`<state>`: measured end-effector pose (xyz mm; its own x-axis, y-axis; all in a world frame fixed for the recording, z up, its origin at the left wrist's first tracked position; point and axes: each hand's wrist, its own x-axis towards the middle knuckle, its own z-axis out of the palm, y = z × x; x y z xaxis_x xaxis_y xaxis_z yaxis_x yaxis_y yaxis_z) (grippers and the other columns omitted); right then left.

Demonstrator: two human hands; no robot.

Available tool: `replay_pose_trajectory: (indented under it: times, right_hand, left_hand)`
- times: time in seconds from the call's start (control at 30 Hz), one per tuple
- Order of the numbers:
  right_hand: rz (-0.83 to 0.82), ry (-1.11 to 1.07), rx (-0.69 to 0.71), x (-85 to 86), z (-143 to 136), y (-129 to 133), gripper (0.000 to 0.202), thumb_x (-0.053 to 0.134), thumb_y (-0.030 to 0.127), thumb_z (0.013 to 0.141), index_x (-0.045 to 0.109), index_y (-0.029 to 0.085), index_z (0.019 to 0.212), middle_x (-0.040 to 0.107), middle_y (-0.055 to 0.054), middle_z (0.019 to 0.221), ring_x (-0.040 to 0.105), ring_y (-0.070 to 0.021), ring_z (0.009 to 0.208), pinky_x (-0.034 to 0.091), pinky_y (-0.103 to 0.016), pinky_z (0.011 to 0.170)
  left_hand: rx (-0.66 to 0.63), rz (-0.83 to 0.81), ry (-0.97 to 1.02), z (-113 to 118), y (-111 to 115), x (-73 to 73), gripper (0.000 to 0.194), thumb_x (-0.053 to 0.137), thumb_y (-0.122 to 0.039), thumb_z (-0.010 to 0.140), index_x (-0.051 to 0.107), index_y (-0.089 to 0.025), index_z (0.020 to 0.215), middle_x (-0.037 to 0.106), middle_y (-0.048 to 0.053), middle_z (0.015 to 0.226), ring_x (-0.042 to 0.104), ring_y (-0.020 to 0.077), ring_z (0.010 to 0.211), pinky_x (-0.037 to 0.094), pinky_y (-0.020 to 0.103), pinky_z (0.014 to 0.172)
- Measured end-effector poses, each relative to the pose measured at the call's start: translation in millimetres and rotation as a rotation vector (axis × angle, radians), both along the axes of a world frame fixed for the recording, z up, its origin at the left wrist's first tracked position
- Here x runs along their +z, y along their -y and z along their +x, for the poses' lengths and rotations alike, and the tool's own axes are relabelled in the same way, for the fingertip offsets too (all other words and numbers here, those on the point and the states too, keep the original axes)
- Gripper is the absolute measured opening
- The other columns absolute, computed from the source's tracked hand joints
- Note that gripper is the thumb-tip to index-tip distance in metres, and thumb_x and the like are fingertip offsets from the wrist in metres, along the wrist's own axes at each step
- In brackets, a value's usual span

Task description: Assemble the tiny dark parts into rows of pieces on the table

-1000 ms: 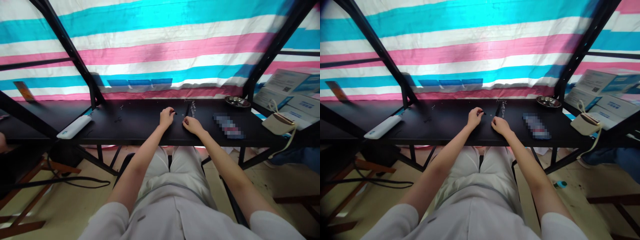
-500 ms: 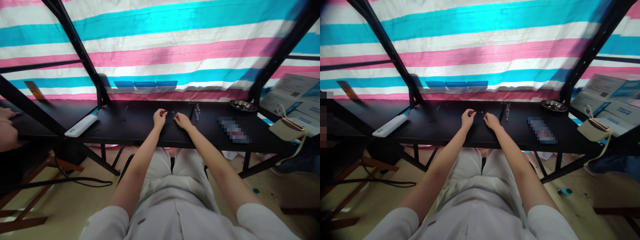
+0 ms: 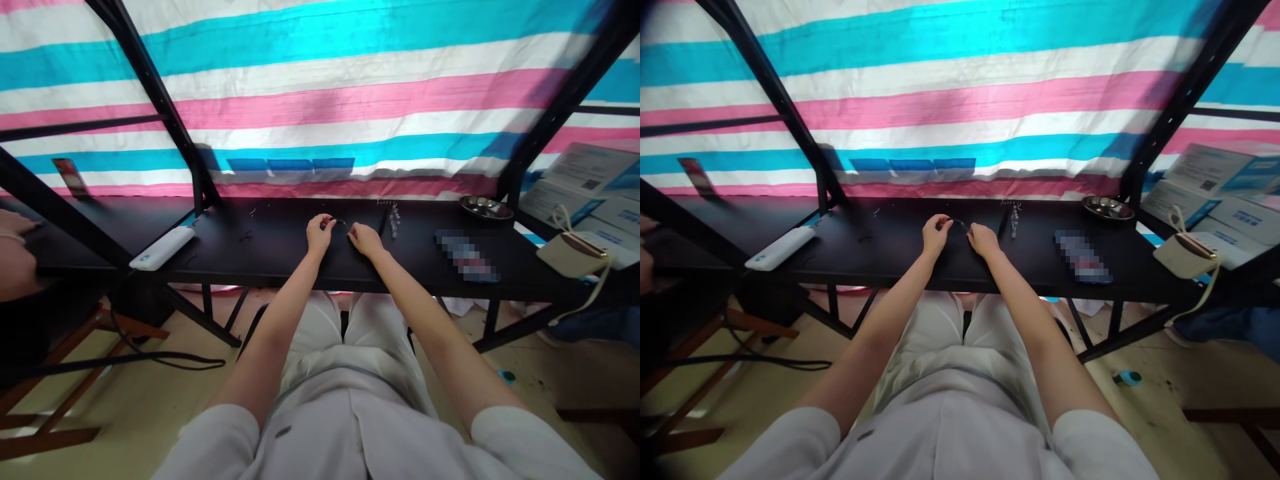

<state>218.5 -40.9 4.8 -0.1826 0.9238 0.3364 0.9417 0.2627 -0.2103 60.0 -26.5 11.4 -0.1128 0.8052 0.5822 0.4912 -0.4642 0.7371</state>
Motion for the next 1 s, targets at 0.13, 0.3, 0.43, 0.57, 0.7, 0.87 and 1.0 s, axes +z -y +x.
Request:
replay_pose_trajectory:
  times: [0.13,0.3,0.43,0.57,0.7,0.87,1.0]
  right_hand:
    - [0.032,0.051,0.012,2.6,-1.3,3.6,0.016,0.043,0.025,0.089,0.056,0.017,0.094,0.064,-0.011,0.095,0.057,-0.0218,0.087,0.038,-0.028,0.07]
    - [0.044,0.084,0.009,4.9,-2.4,7.1,0.017,0.042,0.024,0.088,0.055,0.016,0.095,0.064,-0.013,0.096,0.057,-0.0231,0.089,0.037,-0.029,0.072]
    - [0.064,0.076,0.008,4.2,-1.6,7.4,0.017,0.041,0.024,0.088,0.055,0.016,0.095,0.064,-0.012,0.095,0.057,-0.0224,0.088,0.037,-0.029,0.071]
    - [0.074,0.073,-0.015,2.2,-0.9,5.8,0.016,0.043,0.024,0.088,0.056,0.016,0.093,0.065,-0.012,0.092,0.057,-0.0216,0.085,0.036,-0.028,0.068]
    - [0.077,0.057,-0.02,1.0,-0.5,4.8,0.014,0.045,0.024,0.086,0.056,0.016,0.091,0.065,-0.011,0.09,0.057,-0.0211,0.082,0.034,-0.028,0.065]
    - [0.1,0.062,-0.004,1.5,-0.8,5.8,0.013,0.045,0.022,0.086,0.056,0.016,0.091,0.065,-0.01,0.09,0.057,-0.0207,0.081,0.033,-0.028,0.064]
    - [0.125,0.059,0.023,2.0,-1.0,6.9,0.013,0.044,0.021,0.086,0.056,0.016,0.089,0.065,-0.01,0.089,0.056,-0.0206,0.08,0.033,-0.028,0.065]
  left_hand:
    - [0.005,-0.019,-0.068,0.1,3.5,1.9,0.014,0.059,-0.024,0.081,0.065,-0.021,0.093,0.065,0.002,0.086,0.057,0.0137,0.079,0.044,0.027,0.085]
    - [-0.05,0.054,-0.167,0.7,7.7,2.1,0.024,0.055,-0.026,0.085,0.065,-0.022,0.107,0.066,0.003,0.086,0.056,0.0134,0.08,0.043,0.027,0.087]
    - [-0.098,0.087,-0.205,2.5,7.2,-2.1,0.034,0.051,-0.028,0.087,0.059,-0.022,0.12,0.067,0.003,0.086,0.055,0.0127,0.077,0.044,0.026,0.084]
    - [-0.118,0.139,-0.218,3.4,4.3,-7.0,0.036,0.05,-0.029,0.088,0.058,-0.02,0.122,0.068,0.003,0.083,0.054,0.0128,0.073,0.045,0.027,0.079]
    - [-0.107,0.159,-0.23,3.3,3.7,-8.1,0.036,0.05,-0.03,0.089,0.059,-0.019,0.121,0.068,0.004,0.082,0.055,0.0135,0.072,0.045,0.027,0.077]
    - [-0.12,0.143,-0.285,3.9,4.8,-7.7,0.028,0.047,-0.03,0.09,0.07,-0.019,0.101,0.07,0.005,0.083,0.057,0.0158,0.077,0.046,0.03,0.078]
    - [-0.132,0.128,-0.293,3.8,4.5,-8.0,0.025,0.05,-0.029,0.089,0.07,-0.019,0.099,0.07,0.005,0.083,0.058,0.016,0.077,0.046,0.03,0.078]
